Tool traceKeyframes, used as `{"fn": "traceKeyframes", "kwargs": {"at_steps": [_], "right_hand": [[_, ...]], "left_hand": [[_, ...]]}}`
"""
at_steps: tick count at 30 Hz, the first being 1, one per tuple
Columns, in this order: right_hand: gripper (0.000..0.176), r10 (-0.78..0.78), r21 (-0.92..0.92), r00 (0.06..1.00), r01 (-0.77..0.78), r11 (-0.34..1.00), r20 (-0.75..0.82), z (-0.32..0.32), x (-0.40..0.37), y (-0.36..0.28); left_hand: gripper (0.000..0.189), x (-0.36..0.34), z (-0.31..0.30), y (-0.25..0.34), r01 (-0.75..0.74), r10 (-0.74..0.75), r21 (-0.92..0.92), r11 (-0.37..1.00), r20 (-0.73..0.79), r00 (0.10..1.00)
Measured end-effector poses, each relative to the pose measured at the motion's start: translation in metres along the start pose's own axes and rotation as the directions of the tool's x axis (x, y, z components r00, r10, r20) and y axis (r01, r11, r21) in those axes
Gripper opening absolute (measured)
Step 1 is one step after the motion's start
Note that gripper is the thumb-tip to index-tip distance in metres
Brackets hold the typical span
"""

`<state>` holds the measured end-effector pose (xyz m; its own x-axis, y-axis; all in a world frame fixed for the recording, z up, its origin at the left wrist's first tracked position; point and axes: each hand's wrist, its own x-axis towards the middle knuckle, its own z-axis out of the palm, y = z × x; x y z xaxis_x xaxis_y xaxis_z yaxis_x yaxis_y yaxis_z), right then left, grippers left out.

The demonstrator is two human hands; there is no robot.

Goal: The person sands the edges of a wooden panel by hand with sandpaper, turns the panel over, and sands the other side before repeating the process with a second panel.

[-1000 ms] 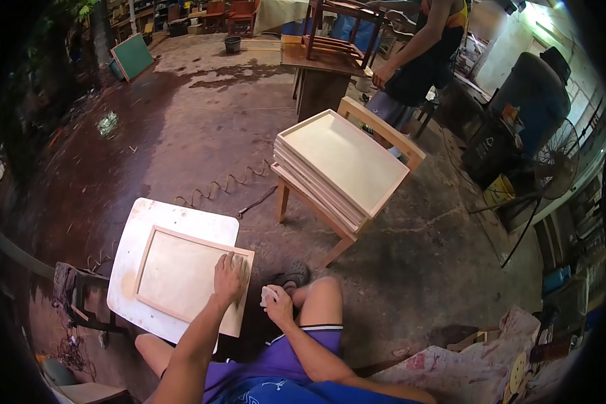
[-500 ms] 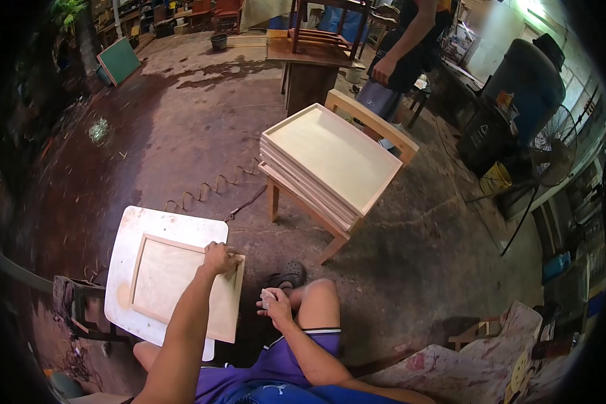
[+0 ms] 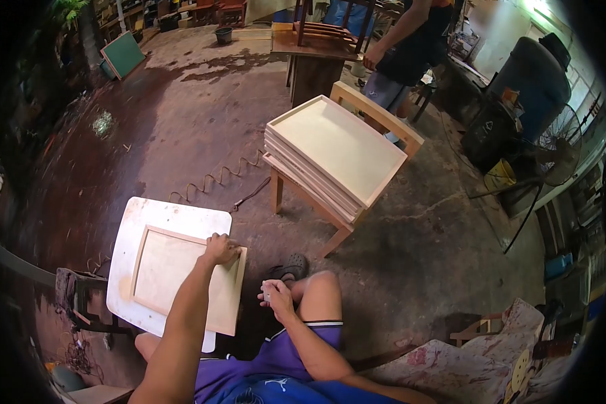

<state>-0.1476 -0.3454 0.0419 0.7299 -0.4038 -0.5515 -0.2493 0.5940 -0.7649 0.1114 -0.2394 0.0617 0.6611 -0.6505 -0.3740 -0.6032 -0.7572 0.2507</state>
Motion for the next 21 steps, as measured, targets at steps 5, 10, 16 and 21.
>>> {"fn": "traceKeyframes", "kwargs": {"at_steps": [5, 10, 16, 21], "right_hand": [[0.025, -0.072, -0.108, 0.996, 0.078, 0.991, 0.055, 0.002, -0.005, 0.000], [0.025, -0.152, -0.278, 0.988, 0.154, 0.948, 0.029, 0.007, -0.004, 0.003], [0.020, -0.732, -0.684, 0.580, 0.696, 0.218, 0.358, 0.025, -0.004, -0.013], [0.023, -0.592, -0.669, 0.488, 0.734, -0.119, 0.641, 0.065, 0.016, -0.051]], "left_hand": [[0.036, -0.009, 0.011, -0.002, -0.071, 0.067, -0.023, 0.997, -0.148, 0.987], [0.033, -0.039, 0.033, 0.007, -0.153, 0.117, -0.011, 0.988, -0.587, 0.801], [0.073, -0.170, 0.088, 0.041, -0.129, -0.050, -0.199, 0.972, -0.706, 0.706], [0.080, -0.236, 0.099, 0.054, 0.102, -0.223, -0.283, 0.954, -0.437, 0.872]]}}
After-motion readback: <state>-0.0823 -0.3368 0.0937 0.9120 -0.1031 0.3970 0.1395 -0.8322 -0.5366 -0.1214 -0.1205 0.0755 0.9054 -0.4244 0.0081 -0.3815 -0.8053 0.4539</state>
